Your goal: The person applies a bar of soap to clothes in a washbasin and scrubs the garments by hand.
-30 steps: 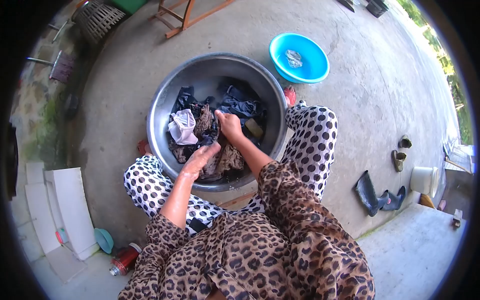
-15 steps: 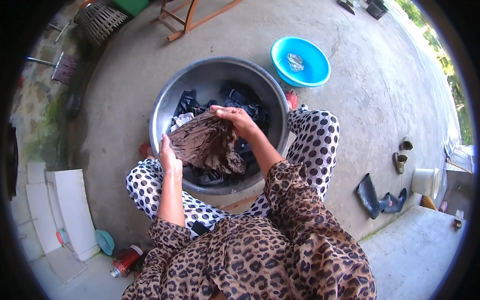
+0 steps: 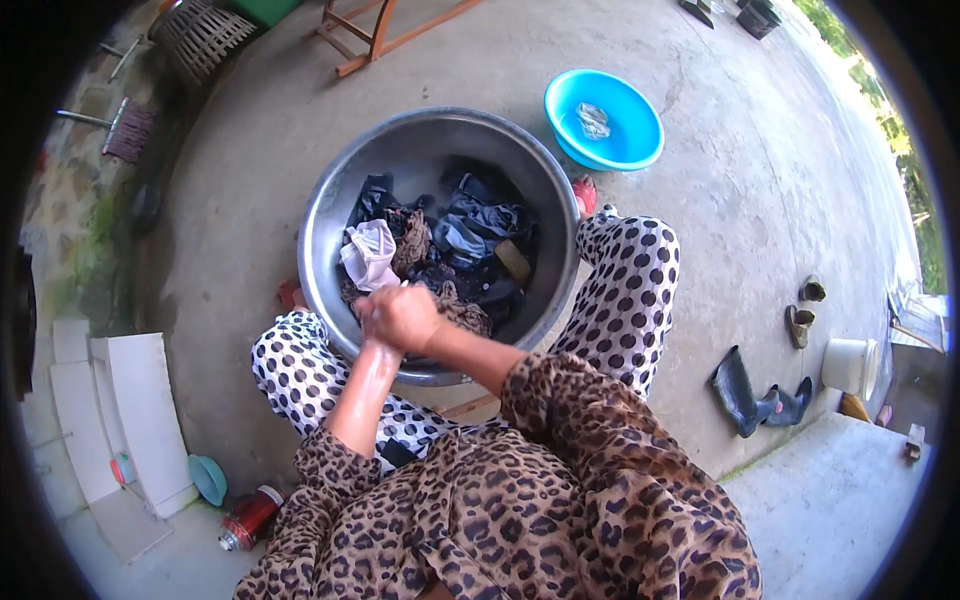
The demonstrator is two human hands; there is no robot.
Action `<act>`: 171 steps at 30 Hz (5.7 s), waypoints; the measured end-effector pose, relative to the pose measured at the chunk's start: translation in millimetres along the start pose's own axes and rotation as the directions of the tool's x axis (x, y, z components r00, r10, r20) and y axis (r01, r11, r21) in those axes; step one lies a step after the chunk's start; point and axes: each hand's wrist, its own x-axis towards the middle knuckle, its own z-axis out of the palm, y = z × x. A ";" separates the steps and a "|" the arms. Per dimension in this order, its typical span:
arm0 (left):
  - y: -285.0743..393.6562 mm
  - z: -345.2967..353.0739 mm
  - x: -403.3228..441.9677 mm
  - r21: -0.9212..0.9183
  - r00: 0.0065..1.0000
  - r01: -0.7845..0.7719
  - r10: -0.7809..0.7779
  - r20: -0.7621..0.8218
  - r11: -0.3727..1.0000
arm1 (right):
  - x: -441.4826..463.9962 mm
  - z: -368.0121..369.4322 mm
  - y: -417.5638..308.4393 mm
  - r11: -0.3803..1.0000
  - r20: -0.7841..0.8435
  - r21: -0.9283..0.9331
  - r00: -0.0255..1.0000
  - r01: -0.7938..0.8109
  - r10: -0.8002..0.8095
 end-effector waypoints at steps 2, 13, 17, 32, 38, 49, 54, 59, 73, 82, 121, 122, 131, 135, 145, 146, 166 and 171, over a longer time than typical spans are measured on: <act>18.1 80.6 12.0 0.187 0.493 0.734 -0.321 -0.809 0.653 | 13.0 2.6 46.7 0.985 -0.027 0.008 0.985 -0.172 0.172; 45.4 33.3 12.1 0.235 0.690 0.683 -0.505 -0.518 0.692 | -15.8 19.0 -0.7 1.000 -0.022 -0.007 0.999 0.024 -0.024; 7.3 75.1 5.6 0.204 0.444 0.799 -0.327 -0.834 0.566 | 13.1 11.5 77.1 0.920 -0.100 0.082 0.915 -0.383 0.390; 64.4 86.8 67.2 0.876 0.896 0.395 0.093 -0.434 0.276 | 38.7 -31.6 145.5 0.950 0.615 -0.045 0.741 -0.308 0.269; 68.3 103.0 67.2 0.919 0.838 0.334 0.380 -0.391 0.211 | 35.7 -53.6 149.0 0.879 0.507 0.171 0.804 -0.446 0.309; 66.9 50.6 53.3 0.558 0.608 0.664 0.076 -0.791 0.499 | 21.0 -16.3 31.9 0.829 0.218 0.488 0.958 -0.273 0.187; 83.5 15.7 38.1 0.069 0.725 0.681 -0.659 -0.201 0.729 | -9.8 -15.7 -38.5 0.991 0.195 0.008 0.972 0.130 -0.129; 4.5 70.2 19.3 0.229 0.563 0.654 -0.261 -0.784 0.721 | 18.6 10.7 68.1 0.882 -0.024 0.046 0.882 -0.469 0.471; 6.0 55.1 11.4 0.274 0.427 0.813 -0.206 -0.880 0.514 | 16.9 11.3 83.3 0.852 -0.190 0.144 0.831 -0.503 0.523; 44.6 57.9 37.8 0.769 0.709 0.476 -0.331 -0.622 -0.426 | 43.8 -36.0 133.2 0.584 0.388 0.663 0.882 -0.468 0.267; 57.0 17.0 -11.4 0.431 0.771 0.540 -0.218 -0.599 0.723 | -17.6 15.1 -5.7 0.994 0.026 0.054 0.995 -0.098 0.097; 62.5 12.8 -15.4 0.442 0.827 0.495 -0.249 -0.504 0.748 | -18.9 18.0 -8.4 0.999 0.035 0.038 0.999 -0.033 0.031; 4.4 78.5 27.1 0.210 0.401 0.838 -0.308 -0.863 0.503 | 17.4 4.6 91.3 0.810 0.039 0.027 0.810 -0.586 0.585; 19.6 65.1 32.5 0.373 0.428 0.904 -0.452 -0.783 0.208 | 31.0 13.3 146.5 0.631 0.277 0.357 0.723 -0.689 0.633; 67.5 83.1 75.8 0.427 0.743 0.611 -0.296 -0.601 0.666 | 33.6 -25.7 153.7 0.967 0.567 -0.047 0.790 -0.252 0.234; 61.4 103.5 77.6 0.380 0.755 0.594 -0.328 -0.568 0.709 | 33.6 -21.3 153.9 0.952 0.489 0.030 0.835 -0.305 0.252; 29.0 36.8 22.1 0.051 0.929 0.323 -0.306 -0.207 0.945 | -0.9 -3.1 -16.8 0.985 0.043 0.044 0.985 0.168 -0.170; 21.9 32.5 23.7 0.298 0.518 0.639 -0.112 -0.848 0.709 | 17.0 18.0 63.7 0.974 -0.087 0.031 0.970 -0.224 0.226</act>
